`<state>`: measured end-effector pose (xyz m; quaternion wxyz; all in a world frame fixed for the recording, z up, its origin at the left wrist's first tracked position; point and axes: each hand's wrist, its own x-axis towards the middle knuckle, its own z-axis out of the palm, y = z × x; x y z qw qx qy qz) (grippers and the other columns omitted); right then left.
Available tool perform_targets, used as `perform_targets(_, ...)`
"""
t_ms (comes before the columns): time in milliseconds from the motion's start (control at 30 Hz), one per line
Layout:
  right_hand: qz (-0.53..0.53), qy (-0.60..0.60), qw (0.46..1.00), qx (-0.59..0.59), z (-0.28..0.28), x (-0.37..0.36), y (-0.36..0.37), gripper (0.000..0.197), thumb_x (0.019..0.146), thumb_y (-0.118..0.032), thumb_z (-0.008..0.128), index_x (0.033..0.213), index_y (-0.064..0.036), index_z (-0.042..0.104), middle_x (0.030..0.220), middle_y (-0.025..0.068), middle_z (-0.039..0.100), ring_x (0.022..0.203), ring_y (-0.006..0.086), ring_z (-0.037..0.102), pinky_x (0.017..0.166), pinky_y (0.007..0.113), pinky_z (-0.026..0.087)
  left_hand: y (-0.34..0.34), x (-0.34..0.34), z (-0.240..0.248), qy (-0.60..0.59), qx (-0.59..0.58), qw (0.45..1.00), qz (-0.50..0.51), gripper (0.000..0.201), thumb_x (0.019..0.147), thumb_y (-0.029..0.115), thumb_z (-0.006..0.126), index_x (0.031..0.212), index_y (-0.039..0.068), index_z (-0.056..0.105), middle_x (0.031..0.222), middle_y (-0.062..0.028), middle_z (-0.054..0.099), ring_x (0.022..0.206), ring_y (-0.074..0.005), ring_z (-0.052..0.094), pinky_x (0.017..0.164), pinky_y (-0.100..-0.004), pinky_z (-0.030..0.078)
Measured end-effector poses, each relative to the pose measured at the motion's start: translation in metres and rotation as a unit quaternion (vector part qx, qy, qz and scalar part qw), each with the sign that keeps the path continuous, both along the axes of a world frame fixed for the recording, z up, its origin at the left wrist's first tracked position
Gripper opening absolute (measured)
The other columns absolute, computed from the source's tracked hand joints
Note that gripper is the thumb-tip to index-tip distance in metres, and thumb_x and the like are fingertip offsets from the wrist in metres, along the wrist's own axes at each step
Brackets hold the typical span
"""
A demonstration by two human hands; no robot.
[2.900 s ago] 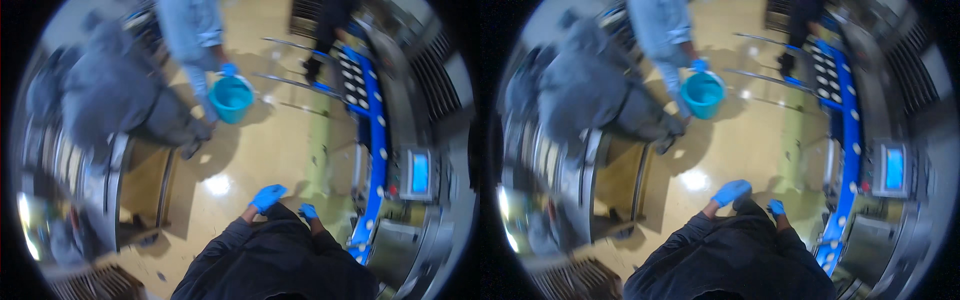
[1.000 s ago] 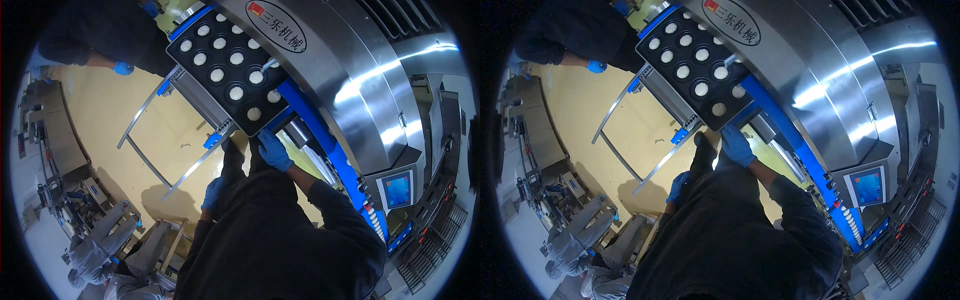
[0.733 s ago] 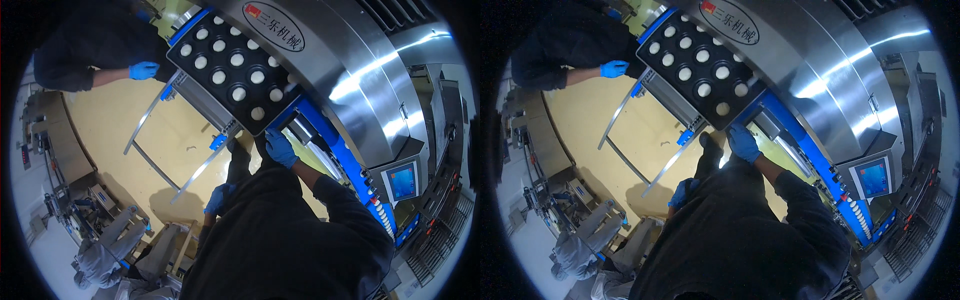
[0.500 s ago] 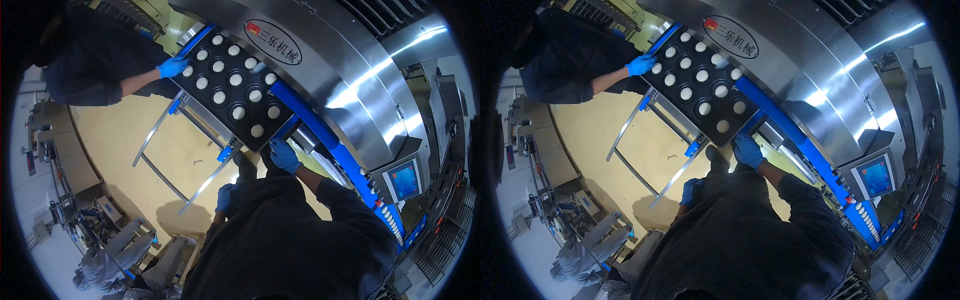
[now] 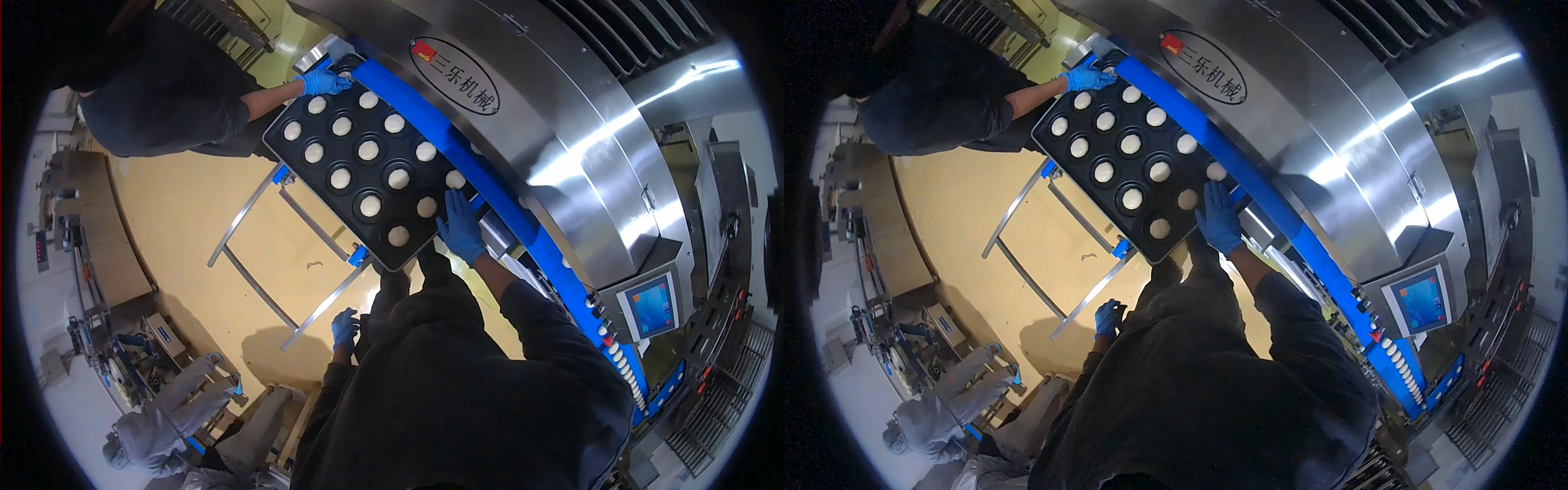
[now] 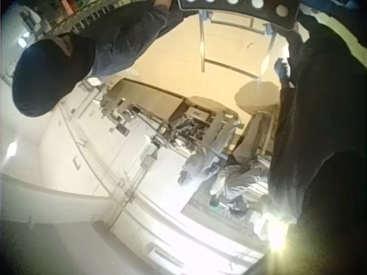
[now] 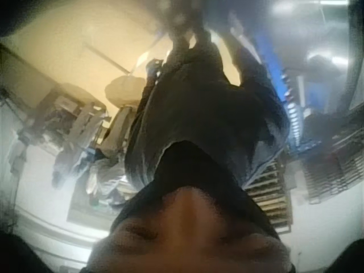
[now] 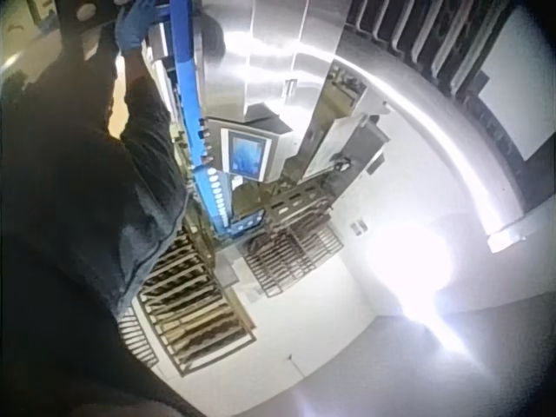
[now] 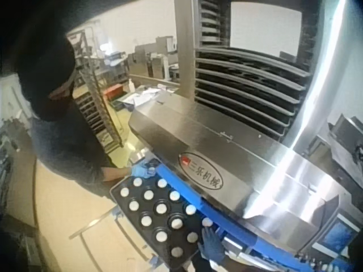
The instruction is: The person takes trays of dough balls from a conveyor belt, carries them to a rolling rack, and stacks them. The person repeats this process multiple times, loading the rack with trays of dough balls.
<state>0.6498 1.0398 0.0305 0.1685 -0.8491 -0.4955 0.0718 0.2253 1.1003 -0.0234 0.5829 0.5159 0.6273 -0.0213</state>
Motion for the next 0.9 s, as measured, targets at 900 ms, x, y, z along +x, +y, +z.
perform_targets(900, 0.193, -0.020, 0.981, 0.010, -0.034, -0.019, 0.123, 0.070, 0.086, -0.039, 0.052, 0.139, -0.0017, 0.027, 0.144, 0.0175, 0.029, 0.133, 0.0322, 0.026, 0.106, 0.050, 0.022, -0.076, -0.024, 0.006, 0.037, 0.225, 0.973, -0.029, 0.028, 0.088, 0.016, 0.048, 0.111, 0.002, 0.055, 0.088, -0.0139, 0.067, 0.074, -0.0210, 0.066, 0.067, -0.0314, 0.052)
